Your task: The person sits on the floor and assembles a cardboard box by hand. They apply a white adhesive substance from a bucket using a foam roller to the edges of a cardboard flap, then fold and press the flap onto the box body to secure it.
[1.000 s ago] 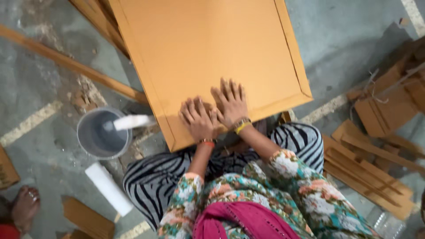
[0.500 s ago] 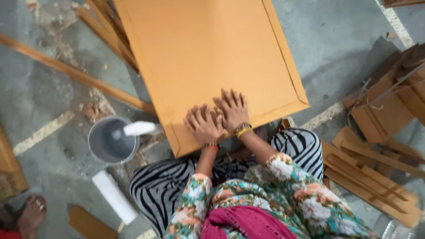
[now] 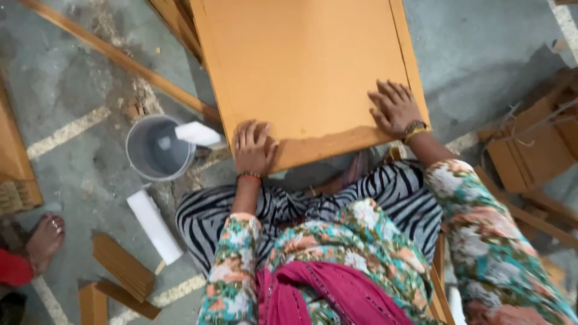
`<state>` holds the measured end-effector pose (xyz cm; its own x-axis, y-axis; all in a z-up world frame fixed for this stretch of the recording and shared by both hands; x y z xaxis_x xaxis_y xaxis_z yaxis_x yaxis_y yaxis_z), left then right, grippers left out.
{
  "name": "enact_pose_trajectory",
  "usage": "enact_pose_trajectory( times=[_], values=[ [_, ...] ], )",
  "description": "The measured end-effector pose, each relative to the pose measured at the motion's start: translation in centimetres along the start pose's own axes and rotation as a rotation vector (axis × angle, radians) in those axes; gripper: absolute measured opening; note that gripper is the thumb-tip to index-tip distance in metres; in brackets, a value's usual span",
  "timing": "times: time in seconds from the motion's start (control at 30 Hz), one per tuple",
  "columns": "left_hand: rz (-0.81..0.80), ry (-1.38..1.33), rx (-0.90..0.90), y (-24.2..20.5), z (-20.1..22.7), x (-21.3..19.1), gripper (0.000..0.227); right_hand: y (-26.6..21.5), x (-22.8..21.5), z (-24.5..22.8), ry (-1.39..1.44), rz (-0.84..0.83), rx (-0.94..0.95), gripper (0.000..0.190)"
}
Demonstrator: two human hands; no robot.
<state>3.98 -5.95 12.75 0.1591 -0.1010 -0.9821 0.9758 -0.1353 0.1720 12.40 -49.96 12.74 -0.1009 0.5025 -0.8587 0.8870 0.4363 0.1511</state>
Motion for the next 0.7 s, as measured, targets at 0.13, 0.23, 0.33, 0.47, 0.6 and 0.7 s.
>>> enact_pose_trajectory(
  times=[0.13,0.23,0.33,0.47,0.6,0.7],
  values=[
    [0.072,-0.019,0.045,1.0,0.1,-0.2,0.053,0.3,0.1,0.5,0.079,0.013,0.012,0.044],
    [-0.006,-0.047,-0.001,1.1,0.3,-0.5,0.061,0.7,0.1,1.1,0.091,0.025,0.004,0.044],
    [-0.011,-0.033,0.002,1.2,0.2,-0.9,0.06,0.9,-0.2,0.6,0.079,0.009,0.011,0.046],
    [-0.012,-0.019,-0.008,1.2,0.0,-0.6,0.059,1.0,-0.5,0.0,0.067,0.014,0.015,0.048],
    [0.027,-0.012,-0.015,0.7,0.0,0.2,0.057,0.8,0.1,0.5,0.023,0.015,0.012,0.045],
    [0.066,-0.032,-0.018,0.0,0.0,0.7,0.054,0.0,0.8,0.7,-0.024,0.016,0.028,0.044]
  ],
)
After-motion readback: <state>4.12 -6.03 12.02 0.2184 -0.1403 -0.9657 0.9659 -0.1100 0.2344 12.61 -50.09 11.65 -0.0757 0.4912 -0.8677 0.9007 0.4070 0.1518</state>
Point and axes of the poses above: each hand's wrist, its own y-axis towards the middle knuckle, its own x-axis out of the palm, z = x × y, the point moved 1 cm from there along y, towards the middle knuckle, and after that the axes turned 15 degrees about y, right-handed, at the moved point
